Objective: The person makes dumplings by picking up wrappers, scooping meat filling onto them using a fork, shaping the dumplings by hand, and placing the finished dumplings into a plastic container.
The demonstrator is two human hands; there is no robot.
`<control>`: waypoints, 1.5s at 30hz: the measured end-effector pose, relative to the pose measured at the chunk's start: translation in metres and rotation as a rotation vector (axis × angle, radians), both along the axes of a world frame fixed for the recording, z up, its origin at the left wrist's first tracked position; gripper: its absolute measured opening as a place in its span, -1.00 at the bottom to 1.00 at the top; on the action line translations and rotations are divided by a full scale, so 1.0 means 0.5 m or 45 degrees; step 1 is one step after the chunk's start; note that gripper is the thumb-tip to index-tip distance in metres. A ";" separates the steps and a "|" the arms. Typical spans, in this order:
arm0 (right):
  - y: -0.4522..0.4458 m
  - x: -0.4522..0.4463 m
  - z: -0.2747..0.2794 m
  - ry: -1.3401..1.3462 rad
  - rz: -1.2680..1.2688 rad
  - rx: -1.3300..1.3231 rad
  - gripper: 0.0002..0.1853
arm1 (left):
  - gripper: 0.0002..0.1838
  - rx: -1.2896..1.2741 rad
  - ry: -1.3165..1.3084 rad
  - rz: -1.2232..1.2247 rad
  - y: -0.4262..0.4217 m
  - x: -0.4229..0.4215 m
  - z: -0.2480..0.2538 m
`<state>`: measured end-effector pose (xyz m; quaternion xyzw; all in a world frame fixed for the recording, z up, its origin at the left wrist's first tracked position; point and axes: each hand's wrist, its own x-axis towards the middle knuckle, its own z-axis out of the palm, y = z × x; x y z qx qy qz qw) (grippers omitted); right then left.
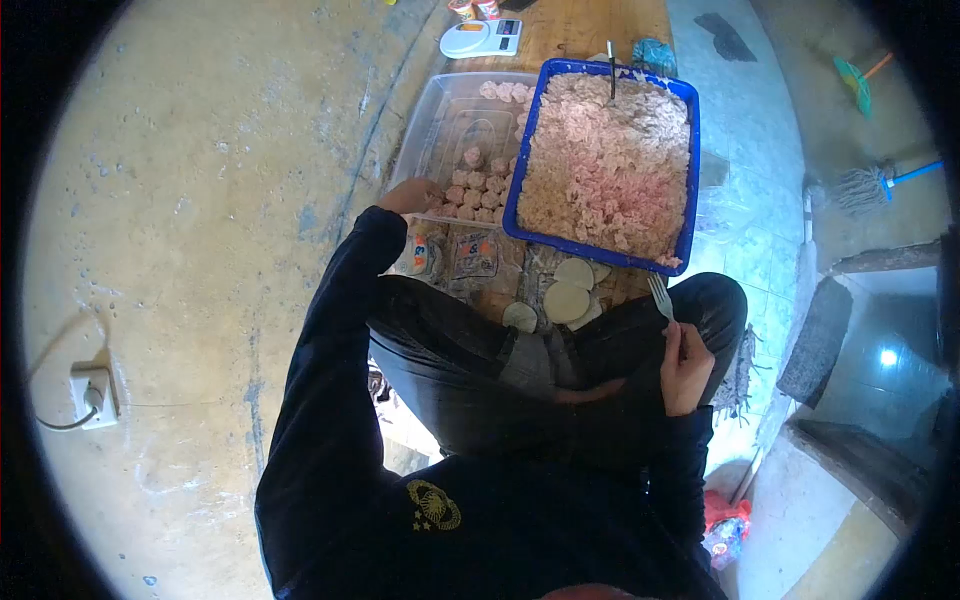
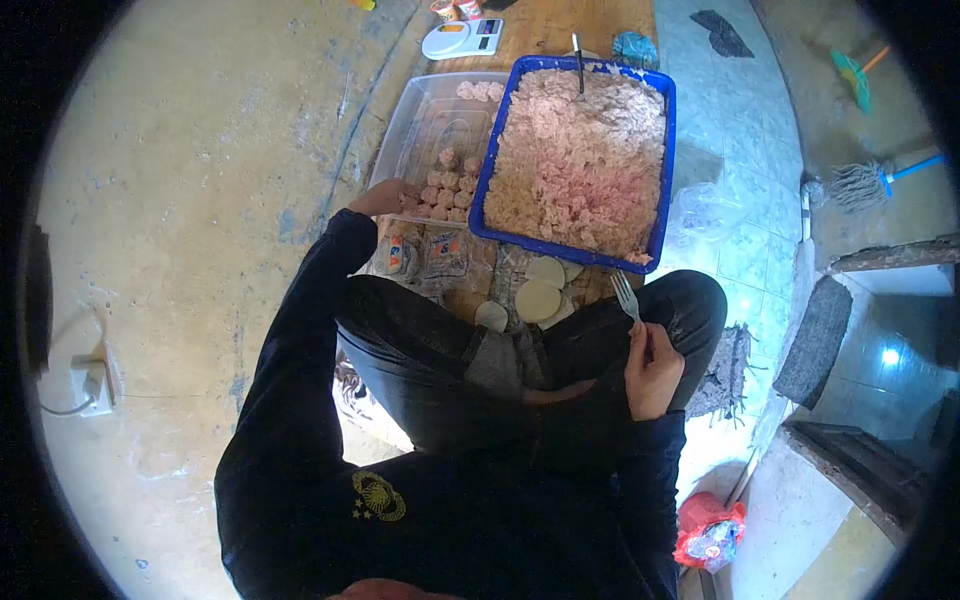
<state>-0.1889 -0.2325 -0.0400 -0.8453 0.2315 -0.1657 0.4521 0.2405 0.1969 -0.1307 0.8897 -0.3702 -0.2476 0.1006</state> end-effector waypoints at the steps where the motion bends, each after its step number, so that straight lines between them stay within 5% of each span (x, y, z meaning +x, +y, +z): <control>1: 0.000 0.000 -0.002 0.004 -0.015 0.015 -0.78 | -0.66 0.087 0.033 -0.002 -0.005 0.003 0.003; 5: -0.001 0.005 0.005 0.044 0.002 -0.084 -0.77 | -0.65 0.070 0.094 -0.174 -0.005 0.021 0.024; 8: 0.000 0.008 -0.010 -0.033 -0.009 -0.054 -0.77 | -0.44 0.225 0.382 -0.220 -0.036 0.047 0.056; 11: -0.001 0.013 -0.003 0.050 -0.015 -0.060 -0.77 | -0.46 0.182 -0.087 0.140 -0.092 0.053 0.062; 13: 0.001 0.015 0.000 0.018 -0.032 -0.041 -0.76 | -0.41 -0.375 -0.181 0.260 -0.128 0.065 0.038; 14: 0.000 0.013 -0.003 0.024 -0.034 -0.046 -0.76 | -0.41 -0.380 -0.174 0.259 -0.143 0.070 0.028; 17: -0.004 0.012 0.000 0.088 -0.030 -0.038 -0.75 | -0.47 -0.446 -0.009 0.126 -0.176 0.095 -0.022; 23: -0.001 0.014 0.008 0.102 -0.041 -0.073 -0.77 | -0.59 -0.372 0.333 0.063 -0.211 0.058 0.029; 30: -0.020 0.060 0.030 -0.181 -0.011 -0.093 -0.84 | -0.38 -0.147 -0.353 0.163 -0.235 -0.034 0.043; 32: -0.057 0.127 0.078 -0.189 0.185 -0.401 -0.88 | -0.30 -0.040 -0.990 0.119 -0.209 -0.066 0.035; 35: -0.105 0.265 0.081 -0.001 0.290 -0.778 -0.90 | -0.71 0.224 -0.325 0.284 -0.241 -0.239 0.206; 36: -0.122 0.316 0.059 0.054 0.352 -0.942 -0.90 | -0.77 -0.028 -0.141 0.325 -0.283 -0.328 0.273; 40: -0.112 0.484 -0.009 0.259 0.652 -1.293 -0.87 | -0.78 -0.540 -0.112 0.147 -0.381 -0.476 0.169; 43: -0.089 0.481 -0.011 0.261 0.860 -1.351 -0.85 | -0.77 -0.206 -0.124 0.121 -0.424 -0.502 0.055; 45: -0.104 0.468 0.018 0.293 0.886 -1.338 -0.83 | -0.84 -0.342 -0.300 0.073 -0.430 -0.532 -0.006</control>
